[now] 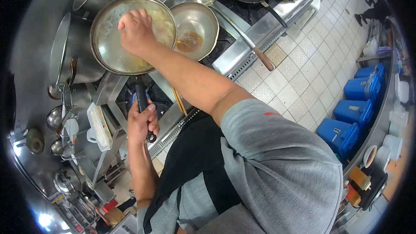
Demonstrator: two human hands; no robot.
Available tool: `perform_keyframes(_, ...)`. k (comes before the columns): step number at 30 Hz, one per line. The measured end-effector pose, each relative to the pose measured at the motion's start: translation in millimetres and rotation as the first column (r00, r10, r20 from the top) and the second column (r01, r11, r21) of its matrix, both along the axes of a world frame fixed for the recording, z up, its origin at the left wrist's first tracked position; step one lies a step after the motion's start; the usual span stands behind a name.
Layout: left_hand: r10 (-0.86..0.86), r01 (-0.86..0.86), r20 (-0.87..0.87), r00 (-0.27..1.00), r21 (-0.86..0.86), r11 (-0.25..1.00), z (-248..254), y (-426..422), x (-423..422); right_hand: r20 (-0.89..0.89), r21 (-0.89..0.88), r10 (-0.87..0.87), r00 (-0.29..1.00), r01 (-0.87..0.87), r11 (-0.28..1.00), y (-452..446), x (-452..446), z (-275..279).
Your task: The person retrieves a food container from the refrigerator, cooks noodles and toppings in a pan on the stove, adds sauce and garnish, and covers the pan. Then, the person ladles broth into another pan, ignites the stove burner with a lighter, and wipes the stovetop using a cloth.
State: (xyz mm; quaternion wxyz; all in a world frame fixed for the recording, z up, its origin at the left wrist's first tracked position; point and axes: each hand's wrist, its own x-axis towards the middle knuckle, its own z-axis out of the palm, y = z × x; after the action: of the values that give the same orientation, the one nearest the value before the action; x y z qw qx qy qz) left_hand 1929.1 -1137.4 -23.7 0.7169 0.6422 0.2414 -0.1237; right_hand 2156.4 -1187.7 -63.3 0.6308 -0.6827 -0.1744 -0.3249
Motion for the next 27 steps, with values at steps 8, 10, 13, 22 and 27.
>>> perform_keyframes(8, 0.201, -0.194, -0.043, 0.979, -0.515, 0.835, -59, 36, -69, -0.312, -0.530, 0.248, 0.917, -0.384, 0.756, 65, -65, -23)
perform_keyframes(10, 0.225, -0.207, -0.053, 0.973, -0.627, 0.751, -72, 47, -93, -0.306, -0.552, 0.284, 0.909, -0.412, 0.725, 82, -85, -23)
perform_keyframes(13, 0.297, -0.252, -0.051, 0.953, -0.674, 0.694, -85, 66, -135, -0.262, -0.487, 0.369, 0.892, -0.453, 0.747, 109, -106, -20)
perform_keyframes(22, 0.357, -0.356, -0.148, 0.922, -0.684, 0.637, -93, 107, -228, -0.396, 0.166, 0.667, 0.631, -0.665, 0.728, 103, -112, 68)
perform_keyframes(27, 0.310, -0.289, -0.108, 0.945, -0.723, 0.628, -111, 124, -244, -0.439, -0.009, 0.536, 0.721, -0.600, 0.800, 101, -116, 57)
